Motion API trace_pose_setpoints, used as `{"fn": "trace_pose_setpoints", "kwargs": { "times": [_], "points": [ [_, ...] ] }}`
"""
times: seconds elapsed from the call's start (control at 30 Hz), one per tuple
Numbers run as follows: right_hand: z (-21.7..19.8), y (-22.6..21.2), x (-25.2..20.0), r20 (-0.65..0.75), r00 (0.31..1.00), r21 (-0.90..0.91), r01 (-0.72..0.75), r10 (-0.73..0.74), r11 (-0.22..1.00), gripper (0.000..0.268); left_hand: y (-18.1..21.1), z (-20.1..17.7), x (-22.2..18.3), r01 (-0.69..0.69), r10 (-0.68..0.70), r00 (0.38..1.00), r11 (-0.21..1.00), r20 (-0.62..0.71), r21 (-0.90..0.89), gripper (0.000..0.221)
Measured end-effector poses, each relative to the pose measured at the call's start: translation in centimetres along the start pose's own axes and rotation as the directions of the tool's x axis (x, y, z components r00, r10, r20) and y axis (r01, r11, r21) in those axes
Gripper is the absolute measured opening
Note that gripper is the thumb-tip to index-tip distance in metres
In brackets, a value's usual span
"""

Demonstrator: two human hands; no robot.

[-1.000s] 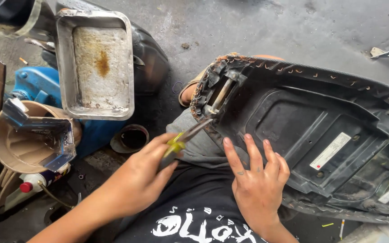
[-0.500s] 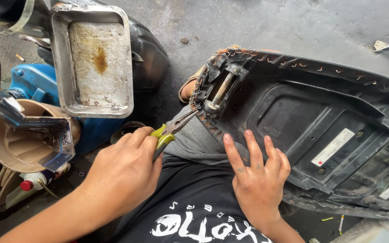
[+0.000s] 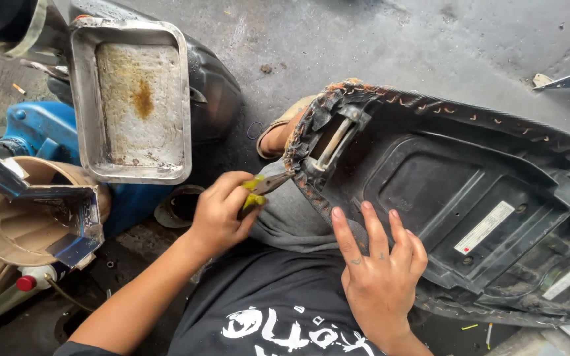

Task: The person uses pliers to pull out metal fasteners from the edge of a scooter seat held on their lap. They work along the perimeter, removing fasteners one by one and placing them aside.

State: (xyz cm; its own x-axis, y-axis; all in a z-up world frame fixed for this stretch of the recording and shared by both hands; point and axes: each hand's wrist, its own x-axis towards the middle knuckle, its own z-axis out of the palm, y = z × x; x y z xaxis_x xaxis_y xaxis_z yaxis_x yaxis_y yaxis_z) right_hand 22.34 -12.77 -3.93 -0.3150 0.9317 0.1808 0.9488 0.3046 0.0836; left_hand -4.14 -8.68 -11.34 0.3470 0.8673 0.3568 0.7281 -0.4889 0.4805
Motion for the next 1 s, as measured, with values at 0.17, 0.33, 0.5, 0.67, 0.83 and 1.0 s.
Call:
{"fn": "trace_pose_setpoints", "kwargs": {
  "times": [0.17,0.33,0.5,0.67,0.83,1.0],
  "points": [
    [0.0,0.1,0.8,-0.004,1.0,0.006,-0.014,0.014,1.0,0.064,1.7,0.2,-0.8,0.442,0.113,0.766,-0.808,0.633,-0.39,0.037],
    [-0.1,0.0,0.7,0.001,1.0,0.017,-0.027,0.027,0.999,0.064,2.4,3.8,-4.8,0.33,0.276,0.816,-0.944,0.508,-0.016,0.041],
    [0.2,-0.4,0.3,0.008,1.0,0.006,-0.025,0.024,1.0,0.067,3.7,5.3,-3.6,0.356,0.454,0.829,-0.879,0.326,0.318,0.044],
    [-0.5,-0.3,0.2,-0.005,1.0,0.01,-0.023,0.023,1.0,0.062,4.6,1.8,0.2,0.511,0.275,0.78,-0.798,0.561,-0.319,0.044],
    [0.0,-0.2,0.0,0.012,0.999,0.042,-0.043,0.042,0.998,0.056,6.2,-5.0,5.6,0.84,0.002,0.52,0.183,0.854,-0.511,0.034],
    [-0.4,-0.1,0.0,0.011,0.999,-0.014,-0.038,0.038,0.999,0.068,6.8,-6.3,5.9,0.924,-0.098,0.378,-0.026,0.921,-0.382,0.031]
  ]
}}
